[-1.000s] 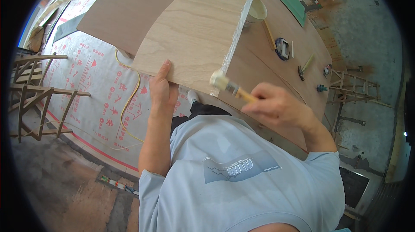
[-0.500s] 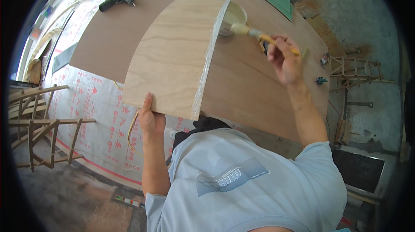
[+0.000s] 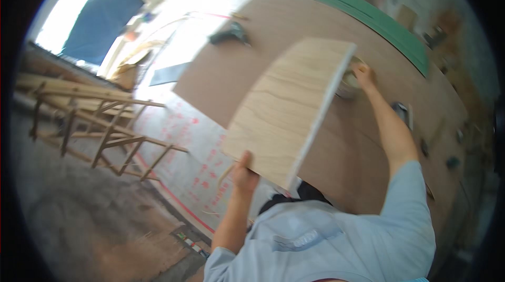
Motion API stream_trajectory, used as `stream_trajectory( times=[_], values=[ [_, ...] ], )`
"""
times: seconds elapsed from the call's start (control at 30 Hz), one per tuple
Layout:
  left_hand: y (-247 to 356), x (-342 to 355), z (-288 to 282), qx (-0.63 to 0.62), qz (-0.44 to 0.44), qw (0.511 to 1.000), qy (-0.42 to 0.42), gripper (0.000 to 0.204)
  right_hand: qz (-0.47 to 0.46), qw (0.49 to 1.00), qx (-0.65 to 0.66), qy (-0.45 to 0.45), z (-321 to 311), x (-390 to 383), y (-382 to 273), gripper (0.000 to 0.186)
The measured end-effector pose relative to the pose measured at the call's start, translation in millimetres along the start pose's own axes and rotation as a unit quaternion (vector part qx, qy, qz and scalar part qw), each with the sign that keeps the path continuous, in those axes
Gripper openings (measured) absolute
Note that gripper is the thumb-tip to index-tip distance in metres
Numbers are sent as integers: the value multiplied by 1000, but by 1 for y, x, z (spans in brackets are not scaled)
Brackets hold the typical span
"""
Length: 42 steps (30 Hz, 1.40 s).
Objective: Applying glue to a plywood panel and then using a nail gun to fix it to the ceiling structure.
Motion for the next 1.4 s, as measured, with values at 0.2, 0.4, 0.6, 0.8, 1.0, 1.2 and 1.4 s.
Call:
stream_trajectory(
  times=[0.2, 0.4, 0.6, 0.8, 1.0, 1.2, 1.4],
  values=[
    [6, -11, 1, -21, -14, 1000, 18, 47, 34, 983, -166, -69, 4, -13, -37, 48],
    [3, -6, 5, -50, -28, 998, 20, 48, 18, 998, -53, 11, -14, -8, -32, 40],
    [10, -5, 11, -60, -6, 998, 26, 50, 35, 998, -57, -2, -24, -21, -39, 41],
    [4, 2, 13, -83, -15, 996, 27, 51, 53, 992, 78, 80, -36, -23, 6, 48],
    [13, -9, 21, -89, 9, 995, 35, 47, 335, 834, 437, 36, -34, -52, 25, 42],
    [9, -7, 30, -77, 1, 996, 54, 46, 329, 658, 673, -72, -6, -60, 127, 21],
    [9, -3, 20, -93, 0, 994, 59, 46, 204, 690, 675, -164, -10, -91, 89, 14]
  ],
)
Point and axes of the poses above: each hand's wrist, its own x-axis towards the middle knuckle, its own z-axis out of the palm, y = z × x, the point moved 4 cm from there along x, towards the middle knuckle, and after that the axes turned 14 degrees about z, right-handed, at the moved point
